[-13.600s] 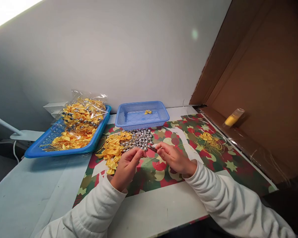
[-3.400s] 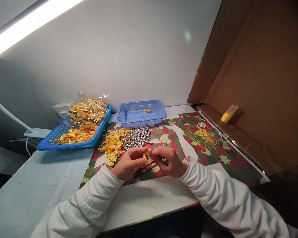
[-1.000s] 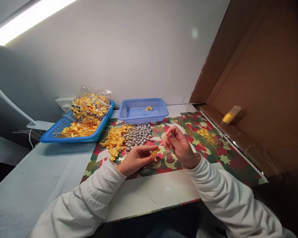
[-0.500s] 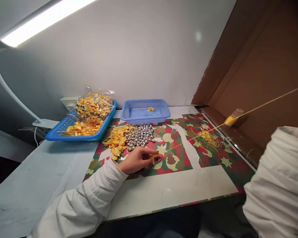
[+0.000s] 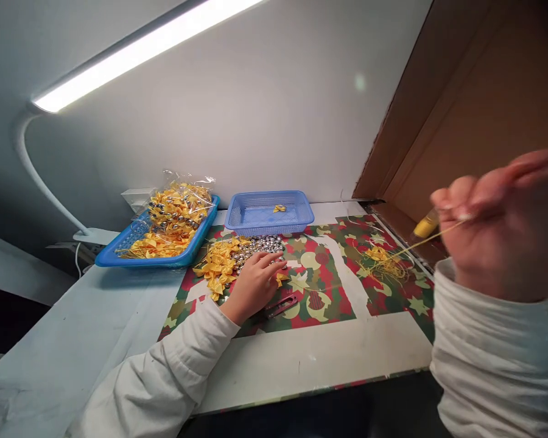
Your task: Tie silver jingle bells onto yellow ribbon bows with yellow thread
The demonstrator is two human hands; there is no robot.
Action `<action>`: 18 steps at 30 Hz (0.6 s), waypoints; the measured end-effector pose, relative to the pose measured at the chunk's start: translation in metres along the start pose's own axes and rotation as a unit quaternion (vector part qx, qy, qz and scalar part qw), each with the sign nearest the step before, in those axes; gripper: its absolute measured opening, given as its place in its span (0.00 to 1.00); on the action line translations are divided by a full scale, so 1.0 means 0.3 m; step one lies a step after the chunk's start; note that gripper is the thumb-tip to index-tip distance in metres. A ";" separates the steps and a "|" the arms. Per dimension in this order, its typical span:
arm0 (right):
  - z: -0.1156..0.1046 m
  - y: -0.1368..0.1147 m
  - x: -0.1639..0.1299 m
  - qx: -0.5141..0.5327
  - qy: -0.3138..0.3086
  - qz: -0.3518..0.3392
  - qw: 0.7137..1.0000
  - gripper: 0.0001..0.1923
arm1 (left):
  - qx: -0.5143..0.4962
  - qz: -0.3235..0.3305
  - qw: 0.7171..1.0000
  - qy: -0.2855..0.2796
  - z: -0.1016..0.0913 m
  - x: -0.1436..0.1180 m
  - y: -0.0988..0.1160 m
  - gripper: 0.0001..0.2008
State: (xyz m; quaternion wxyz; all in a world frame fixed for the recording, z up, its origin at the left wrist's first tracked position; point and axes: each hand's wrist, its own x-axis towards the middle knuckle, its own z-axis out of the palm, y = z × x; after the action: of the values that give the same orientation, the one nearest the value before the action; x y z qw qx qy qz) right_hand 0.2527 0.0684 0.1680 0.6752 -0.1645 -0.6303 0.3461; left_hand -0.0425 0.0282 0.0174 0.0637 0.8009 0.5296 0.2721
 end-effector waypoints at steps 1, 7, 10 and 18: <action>0.032 0.023 -0.004 0.049 -0.024 0.000 0.999 0.03 | 0.001 -0.011 1.000 -0.020 0.001 0.019 0.000 0.17; 0.156 0.273 -0.122 0.040 -0.062 0.162 0.984 0.16 | -0.084 -0.067 0.994 -0.036 0.039 0.130 -0.018 0.06; 0.195 0.399 -0.218 0.010 -0.125 0.270 0.955 0.15 | -0.178 -0.106 0.978 -0.016 0.043 0.141 -0.034 0.07; 0.268 0.455 -0.359 -0.015 -0.203 0.324 0.924 0.11 | -0.521 -0.265 0.811 0.024 0.019 0.081 -0.014 0.19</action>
State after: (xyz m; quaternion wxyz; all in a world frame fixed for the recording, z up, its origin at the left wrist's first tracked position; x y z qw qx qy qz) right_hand 0.1433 0.0749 0.0110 0.3817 -0.2958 -0.6711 0.5625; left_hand -0.0360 0.0525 0.0198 0.5286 0.4688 0.5015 0.4994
